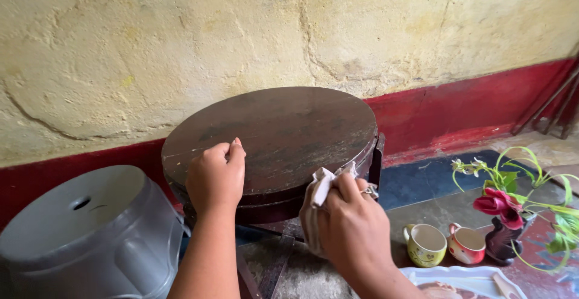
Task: The person cleans a small round wooden table using a spray bottle and cloth. They wipe the tabletop and legs, then place a pink cloth on top of the table.
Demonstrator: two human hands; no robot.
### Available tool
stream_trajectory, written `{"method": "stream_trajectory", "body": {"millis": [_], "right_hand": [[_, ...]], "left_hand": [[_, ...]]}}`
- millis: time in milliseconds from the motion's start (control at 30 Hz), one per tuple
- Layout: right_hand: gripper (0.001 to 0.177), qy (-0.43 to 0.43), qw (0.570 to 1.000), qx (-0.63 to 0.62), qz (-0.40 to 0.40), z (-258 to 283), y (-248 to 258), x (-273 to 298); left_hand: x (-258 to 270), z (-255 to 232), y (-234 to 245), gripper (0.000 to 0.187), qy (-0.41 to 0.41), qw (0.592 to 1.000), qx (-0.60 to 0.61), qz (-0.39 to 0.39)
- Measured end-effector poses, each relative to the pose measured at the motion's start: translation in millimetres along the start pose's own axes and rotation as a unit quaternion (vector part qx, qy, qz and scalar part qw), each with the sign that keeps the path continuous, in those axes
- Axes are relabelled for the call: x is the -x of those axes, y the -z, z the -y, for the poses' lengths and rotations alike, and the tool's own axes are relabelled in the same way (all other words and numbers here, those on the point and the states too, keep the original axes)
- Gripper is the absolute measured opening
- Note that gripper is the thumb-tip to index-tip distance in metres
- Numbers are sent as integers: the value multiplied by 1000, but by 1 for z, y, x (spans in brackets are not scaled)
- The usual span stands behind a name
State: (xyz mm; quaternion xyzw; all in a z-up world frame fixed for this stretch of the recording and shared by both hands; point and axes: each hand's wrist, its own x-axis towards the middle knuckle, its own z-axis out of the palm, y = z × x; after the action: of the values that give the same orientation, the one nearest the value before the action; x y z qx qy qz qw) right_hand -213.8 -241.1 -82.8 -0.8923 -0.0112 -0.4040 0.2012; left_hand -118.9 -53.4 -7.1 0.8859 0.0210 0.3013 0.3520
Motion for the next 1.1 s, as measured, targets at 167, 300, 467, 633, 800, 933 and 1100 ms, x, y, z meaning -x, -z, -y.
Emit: {"method": "stream_trajectory", "body": {"millis": [167, 300, 467, 633, 800, 933, 1100], "right_hand": [[11, -66, 996, 27, -45, -53, -2, -19], [24, -97, 995, -27, 3, -118, 13, -28], [52, -273, 952, -133, -19, -170, 48, 24], [46, -267, 949, -130, -108, -205, 67, 70], [41, -268, 933, -234, -42, -238, 47, 80], [41, -302, 926, -220, 58, -248, 22, 73], [37, -294, 932, -174, 119, -258, 4, 76]], "left_hand": [[-4, 1, 1, 38, 11, 1000, 4, 7], [-5, 5, -1, 36, -1, 1000, 3, 1], [-4, 7, -4, 38, -58, 998, -25, -31], [19, 1, -2, 36, -67, 995, -49, -63], [106, -13, -50, 14, -331, 918, -39, -216], [186, -38, -114, 29, -423, 892, 83, -140], [239, -39, -187, 25, -333, 932, 125, 71]]}}
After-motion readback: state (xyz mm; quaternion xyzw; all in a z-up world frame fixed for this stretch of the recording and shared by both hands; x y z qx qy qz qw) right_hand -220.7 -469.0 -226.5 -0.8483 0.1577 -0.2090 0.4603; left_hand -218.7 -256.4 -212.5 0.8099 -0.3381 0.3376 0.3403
